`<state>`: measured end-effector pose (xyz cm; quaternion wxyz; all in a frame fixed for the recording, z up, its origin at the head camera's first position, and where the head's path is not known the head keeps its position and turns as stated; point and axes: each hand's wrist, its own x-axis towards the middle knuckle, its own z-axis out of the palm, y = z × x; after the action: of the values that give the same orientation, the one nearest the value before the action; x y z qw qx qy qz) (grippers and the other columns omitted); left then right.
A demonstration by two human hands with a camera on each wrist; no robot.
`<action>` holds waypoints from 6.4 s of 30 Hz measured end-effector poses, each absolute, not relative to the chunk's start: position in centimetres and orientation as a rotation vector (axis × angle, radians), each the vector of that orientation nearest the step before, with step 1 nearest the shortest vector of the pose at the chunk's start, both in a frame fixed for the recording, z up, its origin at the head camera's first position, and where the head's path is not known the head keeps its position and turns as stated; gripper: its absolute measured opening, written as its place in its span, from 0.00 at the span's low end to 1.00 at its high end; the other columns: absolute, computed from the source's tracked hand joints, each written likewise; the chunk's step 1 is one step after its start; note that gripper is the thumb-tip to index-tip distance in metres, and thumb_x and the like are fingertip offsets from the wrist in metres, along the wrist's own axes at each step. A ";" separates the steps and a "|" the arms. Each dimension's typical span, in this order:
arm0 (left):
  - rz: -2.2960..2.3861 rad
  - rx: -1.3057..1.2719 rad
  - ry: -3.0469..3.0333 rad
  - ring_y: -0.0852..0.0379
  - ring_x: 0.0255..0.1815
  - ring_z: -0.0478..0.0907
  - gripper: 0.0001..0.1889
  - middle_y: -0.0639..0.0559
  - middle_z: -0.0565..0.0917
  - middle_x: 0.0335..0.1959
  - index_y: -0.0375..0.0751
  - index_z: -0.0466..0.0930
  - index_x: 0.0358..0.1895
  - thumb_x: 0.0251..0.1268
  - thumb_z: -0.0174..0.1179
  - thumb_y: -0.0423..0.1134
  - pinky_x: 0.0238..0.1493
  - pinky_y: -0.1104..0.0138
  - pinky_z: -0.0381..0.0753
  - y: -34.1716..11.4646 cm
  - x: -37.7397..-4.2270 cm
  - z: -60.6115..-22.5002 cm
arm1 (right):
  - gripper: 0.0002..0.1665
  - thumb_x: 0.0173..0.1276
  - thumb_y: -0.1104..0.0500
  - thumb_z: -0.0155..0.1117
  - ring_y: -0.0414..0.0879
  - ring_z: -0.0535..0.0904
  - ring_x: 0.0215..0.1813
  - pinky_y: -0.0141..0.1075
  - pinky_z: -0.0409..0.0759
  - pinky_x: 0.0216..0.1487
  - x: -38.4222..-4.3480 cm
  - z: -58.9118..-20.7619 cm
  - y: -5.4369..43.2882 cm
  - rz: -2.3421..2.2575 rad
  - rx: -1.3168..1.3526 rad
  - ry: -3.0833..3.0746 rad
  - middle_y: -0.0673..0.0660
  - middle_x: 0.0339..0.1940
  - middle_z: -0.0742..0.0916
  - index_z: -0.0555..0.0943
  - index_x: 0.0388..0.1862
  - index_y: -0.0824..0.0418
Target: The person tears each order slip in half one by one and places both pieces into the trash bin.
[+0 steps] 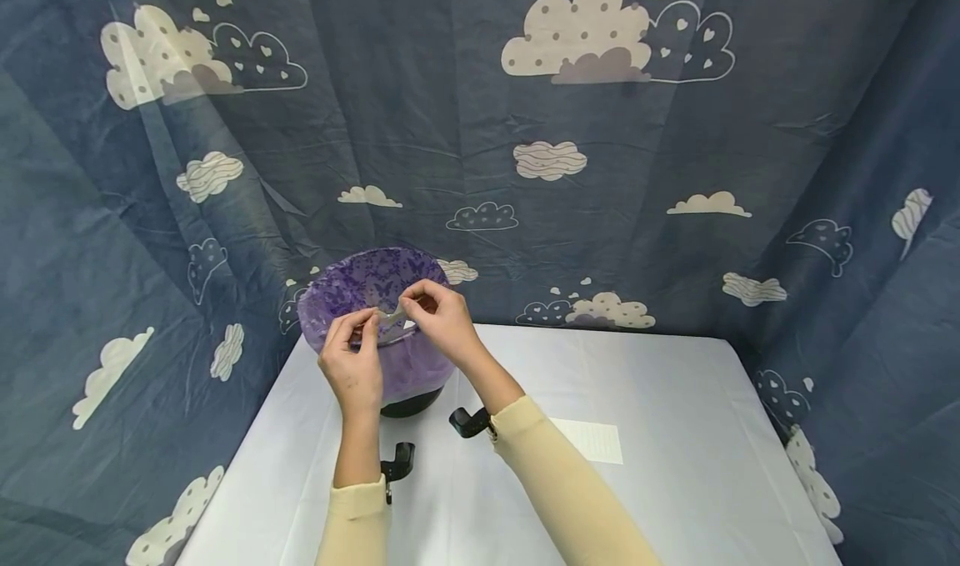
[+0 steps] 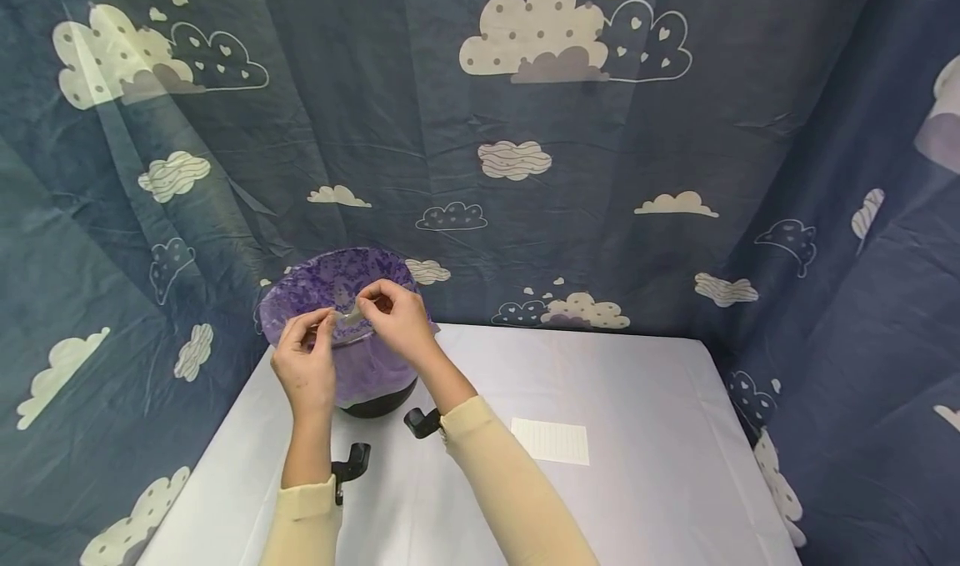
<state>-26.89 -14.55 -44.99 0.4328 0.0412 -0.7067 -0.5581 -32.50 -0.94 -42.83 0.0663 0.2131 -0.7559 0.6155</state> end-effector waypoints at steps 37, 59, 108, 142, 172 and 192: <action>-1.432 0.106 -1.918 0.51 0.54 0.85 0.17 0.50 0.90 0.59 0.48 0.88 0.62 0.73 0.68 0.36 0.45 0.78 0.74 -13.5 -26.0 -45.1 | 0.15 0.83 0.59 0.59 0.51 0.89 0.53 0.36 0.86 0.51 -31.3 -43.1 0.1 1.834 0.693 -2.302 0.59 0.55 0.91 0.86 0.62 0.56; -1.464 -0.152 -1.877 0.50 0.47 0.86 0.11 0.45 0.91 0.49 0.41 0.90 0.53 0.72 0.69 0.36 0.50 0.65 0.78 -8.8 -25.0 -46.8 | 0.13 0.83 0.61 0.59 0.40 0.88 0.46 0.29 0.84 0.46 -29.3 -47.3 9.6 1.962 0.337 -2.133 0.63 0.52 0.90 0.86 0.57 0.62; -1.795 -0.126 -2.366 0.67 0.34 0.78 0.17 0.48 0.89 0.54 0.44 0.88 0.56 0.64 0.75 0.36 0.28 0.75 0.76 2.2 -23.7 -60.8 | 0.19 0.76 0.64 0.64 0.37 0.83 0.31 0.31 0.84 0.38 -21.9 -63.0 24.5 1.833 -0.552 -2.334 0.67 0.60 0.88 0.84 0.64 0.66; -1.771 -0.022 -2.675 0.66 0.29 0.75 0.25 0.45 0.85 0.59 0.42 0.85 0.61 0.58 0.76 0.30 0.30 0.74 0.78 5.8 -24.7 -64.9 | 0.29 0.72 0.61 0.64 0.42 0.76 0.22 0.33 0.73 0.31 -21.3 -65.2 24.3 1.598 -0.652 -2.615 0.56 0.24 0.87 0.78 0.72 0.61; -1.424 -0.105 -2.998 0.60 0.30 0.72 0.07 0.51 0.81 0.31 0.39 0.91 0.36 0.62 0.76 0.39 0.33 0.69 0.73 5.5 -24.5 -63.8 | 0.25 0.70 0.63 0.66 0.38 0.76 0.24 0.28 0.74 0.27 -20.4 -65.0 21.0 1.678 -0.656 -2.517 0.58 0.41 0.84 0.82 0.66 0.63; -1.363 -0.227 -2.981 0.61 0.31 0.65 0.14 0.53 0.76 0.33 0.48 0.90 0.42 0.53 0.82 0.43 0.32 0.71 0.65 5.0 -24.4 -64.0 | 0.24 0.73 0.61 0.68 0.40 0.76 0.23 0.28 0.72 0.24 -20.3 -64.8 19.4 1.709 -0.502 -2.581 0.60 0.40 0.87 0.81 0.67 0.60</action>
<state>-24.44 4.96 -64.00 -0.0718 -0.0688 -0.9049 -0.4138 -20.29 19.35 -64.84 0.0027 -0.1600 -0.8231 0.5449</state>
